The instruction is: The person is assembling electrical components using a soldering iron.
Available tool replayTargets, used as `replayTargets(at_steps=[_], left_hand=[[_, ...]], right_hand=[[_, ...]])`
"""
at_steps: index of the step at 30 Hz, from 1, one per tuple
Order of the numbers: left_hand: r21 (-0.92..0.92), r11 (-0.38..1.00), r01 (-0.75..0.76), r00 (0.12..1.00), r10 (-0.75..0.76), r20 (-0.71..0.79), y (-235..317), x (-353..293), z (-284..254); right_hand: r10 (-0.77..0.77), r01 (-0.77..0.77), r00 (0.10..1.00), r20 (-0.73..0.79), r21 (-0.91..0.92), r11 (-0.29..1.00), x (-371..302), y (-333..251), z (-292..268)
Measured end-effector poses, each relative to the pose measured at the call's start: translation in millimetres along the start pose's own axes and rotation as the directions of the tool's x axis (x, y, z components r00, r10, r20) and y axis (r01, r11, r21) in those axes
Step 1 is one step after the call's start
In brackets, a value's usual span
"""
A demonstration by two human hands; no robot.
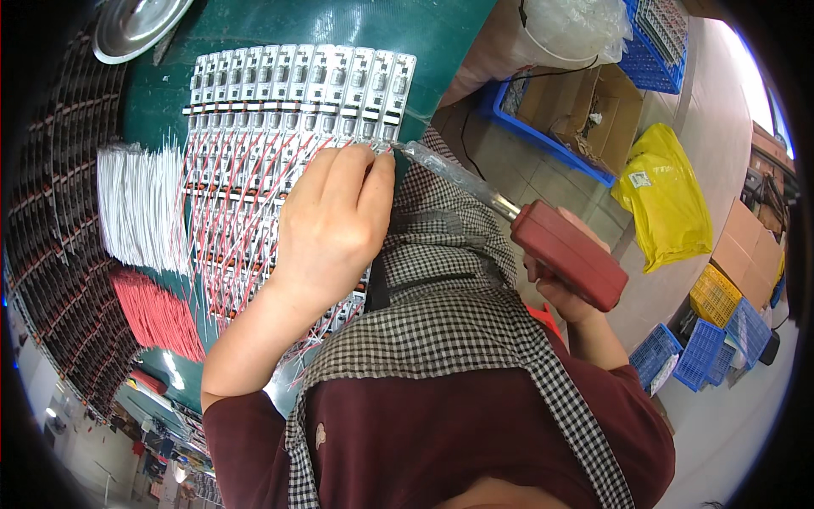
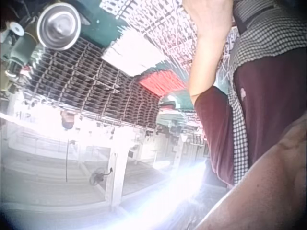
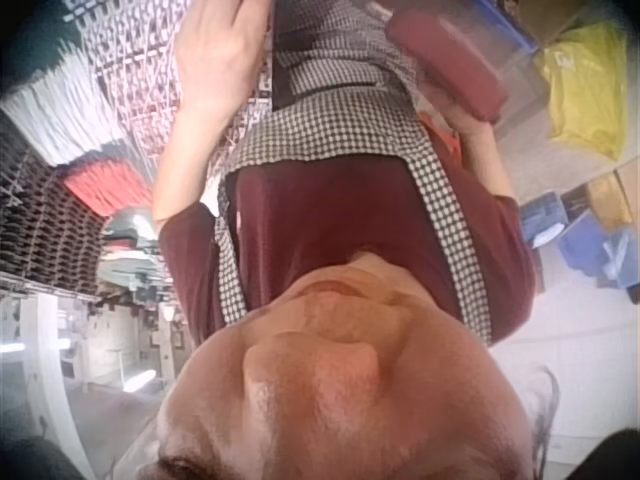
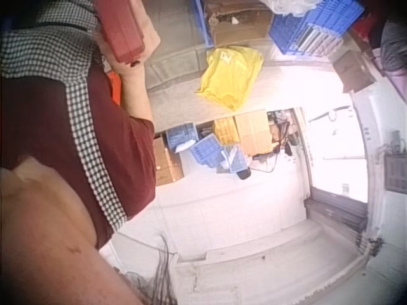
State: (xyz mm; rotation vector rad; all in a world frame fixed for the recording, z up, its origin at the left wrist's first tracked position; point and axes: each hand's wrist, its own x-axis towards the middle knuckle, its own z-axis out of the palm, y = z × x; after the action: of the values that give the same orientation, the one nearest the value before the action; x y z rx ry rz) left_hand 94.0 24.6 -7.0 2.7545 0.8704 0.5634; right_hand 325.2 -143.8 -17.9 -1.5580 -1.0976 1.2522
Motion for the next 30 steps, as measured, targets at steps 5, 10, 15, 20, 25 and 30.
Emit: replayTargets(at_steps=[5,10,15,20,25,30], left_hand=[[-0.008,1.0,-0.008,1.0,0.008,-0.014,-2,3,-4],[-0.077,0.995,0.056,0.998,-0.054,0.024,5,3,-6],[-0.067,0.991,0.114,0.991,-0.109,0.073,8,-11,-3],[-0.016,0.981,0.194,0.978,-0.192,0.078,27,-39,-15],[0.204,0.875,0.439,0.871,-0.471,0.143,45,-74,-7],[0.4,0.806,0.435,0.864,-0.499,0.065,48,-81,22]], right_hand=[[-0.087,0.097,0.995,0.045,-0.307,0.947,-12,13,-12],[-0.035,0.083,0.992,-0.124,0.413,0.907,-1,-4,3],[-0.244,0.301,0.946,-0.213,0.296,0.907,29,-14,-2],[-0.522,0.555,0.756,-0.395,-0.036,0.831,104,-37,-9],[-0.351,0.403,0.756,-0.552,-0.029,0.915,164,-50,0],[-0.435,0.608,0.66,-0.613,0.096,0.788,138,-33,11]])
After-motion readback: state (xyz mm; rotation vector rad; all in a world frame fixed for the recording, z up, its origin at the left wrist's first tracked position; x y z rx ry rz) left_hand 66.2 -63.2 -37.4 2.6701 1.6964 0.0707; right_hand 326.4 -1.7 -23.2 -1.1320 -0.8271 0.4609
